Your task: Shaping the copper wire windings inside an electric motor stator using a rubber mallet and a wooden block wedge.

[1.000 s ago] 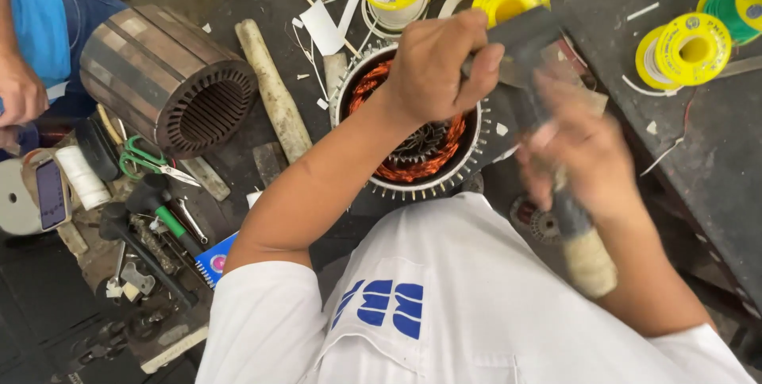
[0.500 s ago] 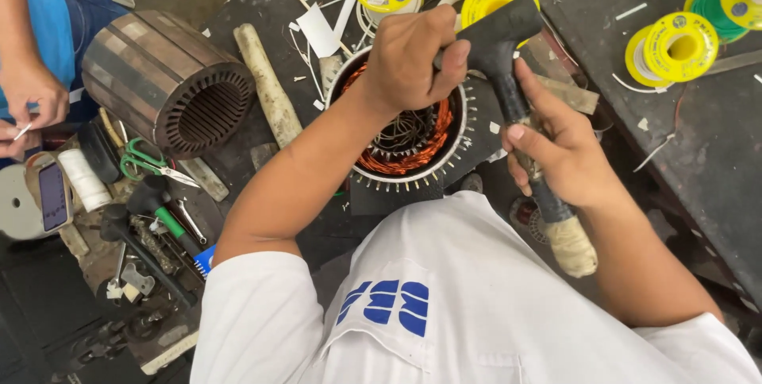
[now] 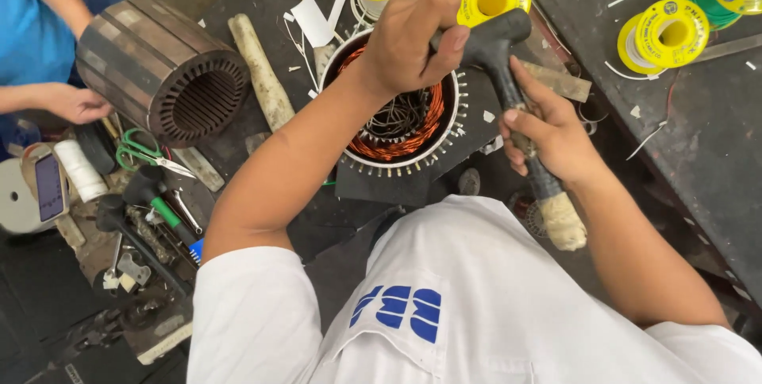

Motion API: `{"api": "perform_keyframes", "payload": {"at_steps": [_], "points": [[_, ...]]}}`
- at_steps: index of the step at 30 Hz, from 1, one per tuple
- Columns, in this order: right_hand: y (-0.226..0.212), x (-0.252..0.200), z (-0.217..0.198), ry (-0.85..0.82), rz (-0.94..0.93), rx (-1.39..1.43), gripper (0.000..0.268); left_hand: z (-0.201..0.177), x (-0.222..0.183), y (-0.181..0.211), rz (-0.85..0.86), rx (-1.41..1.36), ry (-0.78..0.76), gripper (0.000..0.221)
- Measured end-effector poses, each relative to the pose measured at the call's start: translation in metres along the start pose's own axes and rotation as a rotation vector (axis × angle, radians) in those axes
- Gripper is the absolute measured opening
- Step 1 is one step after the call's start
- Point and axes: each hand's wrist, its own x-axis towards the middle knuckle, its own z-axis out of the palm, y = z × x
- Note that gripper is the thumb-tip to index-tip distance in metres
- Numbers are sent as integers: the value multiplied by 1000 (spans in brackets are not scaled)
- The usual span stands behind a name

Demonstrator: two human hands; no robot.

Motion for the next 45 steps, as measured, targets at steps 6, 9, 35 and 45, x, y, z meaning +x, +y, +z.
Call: {"api": "perform_keyframes", "payload": {"at_steps": [6, 9, 35, 45], "points": [[14, -29, -17, -26, -17, 37, 73, 19, 1, 15, -22, 19, -8, 21], [20, -43, -20, 12, -47, 81, 72, 24, 8, 34, 1, 31, -3, 19], [-16, -43, 11, 299, -76, 60, 69, 16, 0, 30, 58, 70, 91, 22], [-34, -37, 16, 154, -113, -105, 76, 14, 5, 38, 61, 164, 140, 24]]}}
